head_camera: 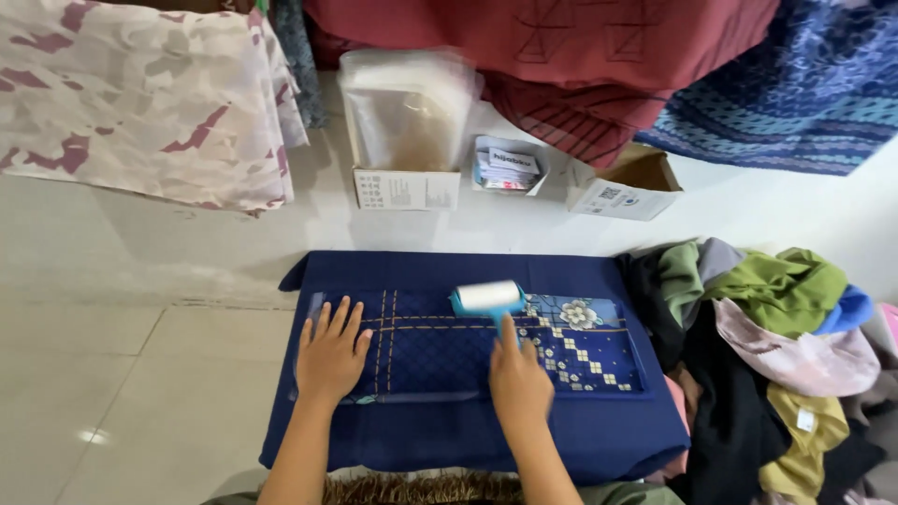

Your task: Using a lint roller to clean a piece of blue patterned fabric and then folding it neatly.

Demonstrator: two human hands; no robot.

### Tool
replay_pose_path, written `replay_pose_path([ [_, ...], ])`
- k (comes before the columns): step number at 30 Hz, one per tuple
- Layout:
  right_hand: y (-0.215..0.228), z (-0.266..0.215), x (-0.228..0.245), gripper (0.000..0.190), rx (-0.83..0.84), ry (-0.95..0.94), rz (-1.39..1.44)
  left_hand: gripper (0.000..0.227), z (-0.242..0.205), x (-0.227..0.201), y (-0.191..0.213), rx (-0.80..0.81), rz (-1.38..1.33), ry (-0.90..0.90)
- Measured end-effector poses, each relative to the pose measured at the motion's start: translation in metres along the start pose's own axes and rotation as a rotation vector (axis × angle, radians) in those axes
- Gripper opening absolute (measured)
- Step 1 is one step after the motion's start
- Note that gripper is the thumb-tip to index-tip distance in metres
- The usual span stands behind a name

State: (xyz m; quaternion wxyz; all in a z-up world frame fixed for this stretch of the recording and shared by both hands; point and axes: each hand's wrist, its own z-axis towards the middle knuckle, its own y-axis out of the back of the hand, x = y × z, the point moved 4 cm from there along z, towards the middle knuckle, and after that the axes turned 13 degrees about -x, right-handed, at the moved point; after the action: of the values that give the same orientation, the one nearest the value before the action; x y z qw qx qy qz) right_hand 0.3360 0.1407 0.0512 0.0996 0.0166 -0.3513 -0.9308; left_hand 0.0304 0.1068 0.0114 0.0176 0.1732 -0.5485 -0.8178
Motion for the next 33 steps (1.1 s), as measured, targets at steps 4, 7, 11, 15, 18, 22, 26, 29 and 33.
replay_pose_path([
  [4,-0.001,0.032,0.012,0.040,-0.109,0.048,0.015,0.060,-0.004,0.005,-0.011,-0.026,0.013,0.038],
  [7,0.006,0.010,-0.011,0.053,0.158,0.030,0.144,0.063,0.002,0.002,-0.003,0.026,0.031,0.034],
  [11,0.063,-0.062,-0.049,0.060,0.150,0.030,0.098,0.063,0.003,0.003,-0.007,0.025,0.034,0.024],
  [15,0.087,-0.116,-0.090,0.070,0.403,-0.173,-0.118,0.063,0.002,0.003,-0.007,0.034,0.069,0.039],
  [18,0.085,-0.096,-0.099,0.070,0.431,-0.192,-0.160,0.063,0.002,0.002,-0.006,0.017,0.071,0.025],
  [22,0.036,-0.044,-0.110,0.062,0.086,-0.043,-0.020,0.065,0.000,0.000,-0.001,0.094,0.081,0.032],
  [26,-0.016,0.011,-0.101,0.054,0.127,-0.124,0.042,0.066,0.001,-0.004,0.005,0.130,0.067,0.051],
  [29,-0.029,0.021,-0.098,0.053,0.104,-0.111,0.135,0.065,0.004,-0.003,0.004,0.147,0.092,0.062],
  [33,0.012,-0.019,-0.107,0.058,0.113,-0.103,0.098,0.065,0.000,-0.002,0.003,0.130,0.094,0.055],
])
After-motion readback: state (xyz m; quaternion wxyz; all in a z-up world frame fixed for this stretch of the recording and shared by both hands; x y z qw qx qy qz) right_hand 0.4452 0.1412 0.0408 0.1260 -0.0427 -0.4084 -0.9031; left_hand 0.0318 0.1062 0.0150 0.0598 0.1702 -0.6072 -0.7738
